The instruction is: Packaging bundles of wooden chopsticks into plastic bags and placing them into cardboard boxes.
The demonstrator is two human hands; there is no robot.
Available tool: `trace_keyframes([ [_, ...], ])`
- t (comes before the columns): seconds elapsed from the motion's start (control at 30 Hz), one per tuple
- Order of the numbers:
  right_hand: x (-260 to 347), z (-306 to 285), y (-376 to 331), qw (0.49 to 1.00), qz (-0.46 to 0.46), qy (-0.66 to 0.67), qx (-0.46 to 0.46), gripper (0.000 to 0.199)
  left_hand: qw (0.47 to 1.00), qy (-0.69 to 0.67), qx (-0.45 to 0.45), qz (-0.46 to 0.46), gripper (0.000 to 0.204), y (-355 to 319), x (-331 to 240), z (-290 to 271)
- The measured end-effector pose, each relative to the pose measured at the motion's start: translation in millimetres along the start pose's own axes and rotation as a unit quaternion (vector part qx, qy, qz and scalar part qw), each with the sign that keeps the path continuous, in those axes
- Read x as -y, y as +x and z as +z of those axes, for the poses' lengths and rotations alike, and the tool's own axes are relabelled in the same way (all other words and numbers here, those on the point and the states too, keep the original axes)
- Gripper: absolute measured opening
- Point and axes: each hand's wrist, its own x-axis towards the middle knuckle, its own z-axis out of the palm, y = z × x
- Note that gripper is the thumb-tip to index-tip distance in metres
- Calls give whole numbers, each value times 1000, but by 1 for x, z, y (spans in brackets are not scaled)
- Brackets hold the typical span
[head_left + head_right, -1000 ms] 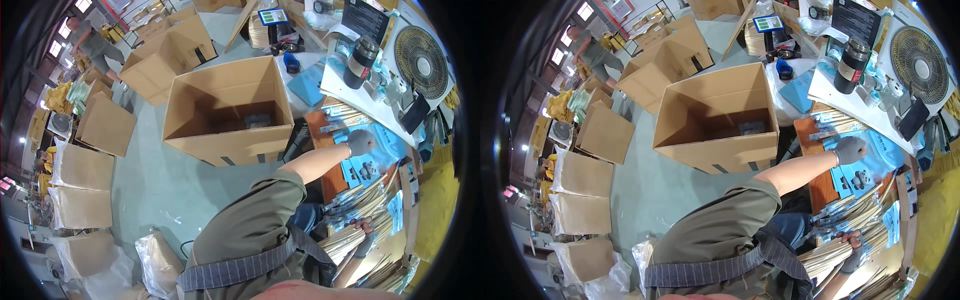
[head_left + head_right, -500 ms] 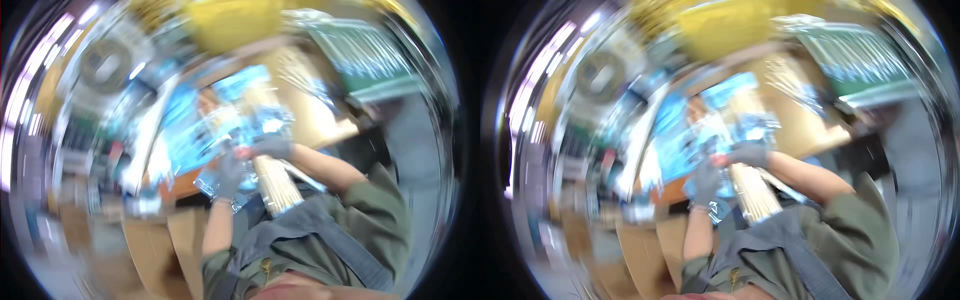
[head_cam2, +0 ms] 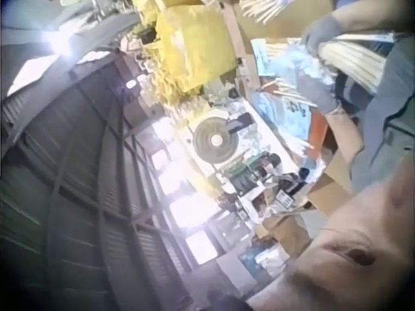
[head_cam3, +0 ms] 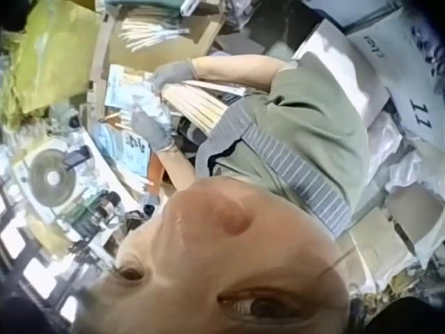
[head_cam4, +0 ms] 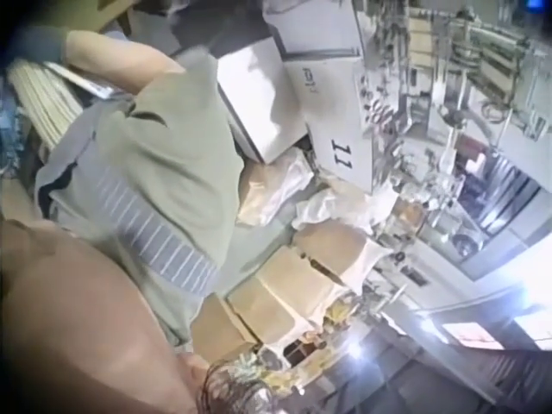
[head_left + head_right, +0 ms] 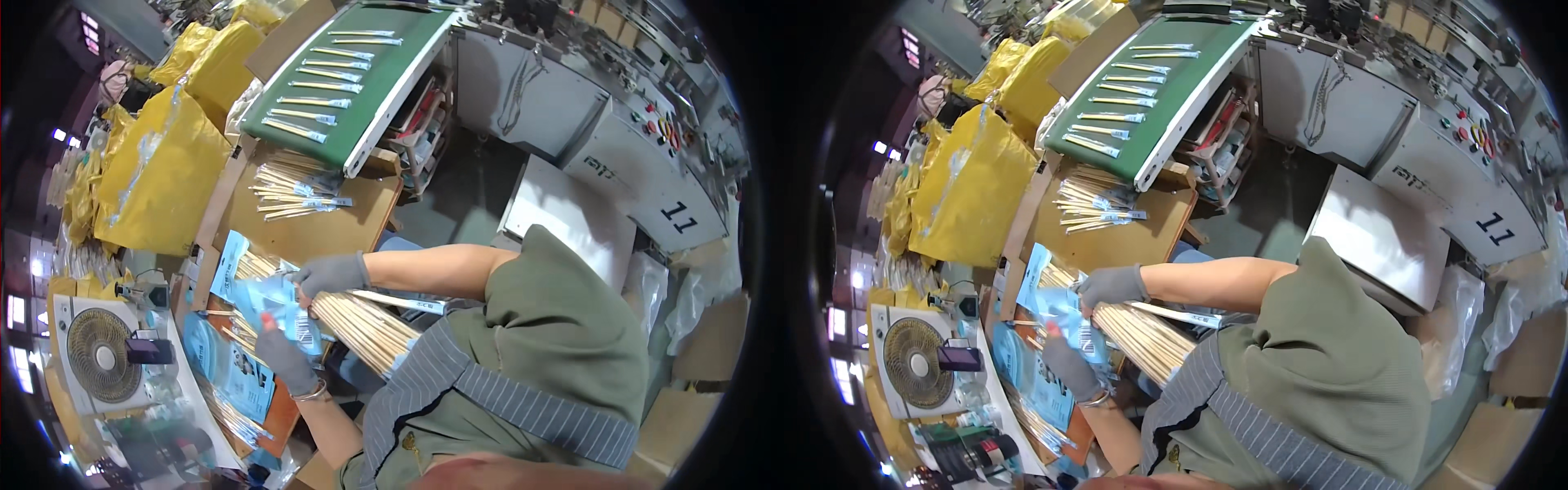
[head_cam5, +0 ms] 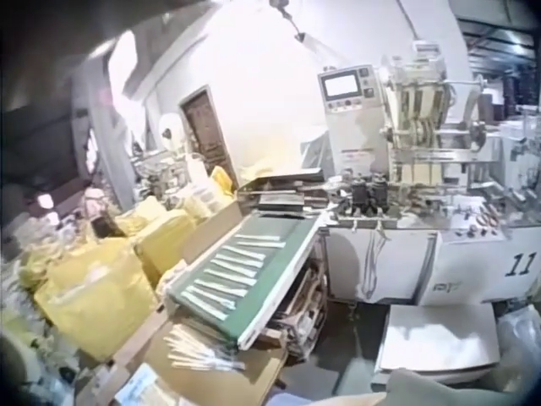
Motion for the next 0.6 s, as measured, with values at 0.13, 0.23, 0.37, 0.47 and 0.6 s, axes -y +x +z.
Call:
trace_keyframes([
  [0.13, -5, -10, -13, 991, 46, 122, -1, 24, 969, 100, -167, 151, 35, 27, 27, -5],
  [0.23, 51, -16, -37, 971, 47, 226, 57, 30, 943, 222, -150, 199, 26, 26, 18, -7],
  [0.37, 44, -22, -36, 985, 33, 163, 54, 34, 897, 164, -25, 410, 13, 15, -44, 34],
  [0.47, 26, -24, -30, 994, -99, 42, 5, 27, 823, 248, -52, 508, 14, -13, -44, 48],
  [0.6, 46, -22, -42, 960, 91, 243, 108, 48, 948, 55, -127, 286, 27, -11, -17, 43],
])
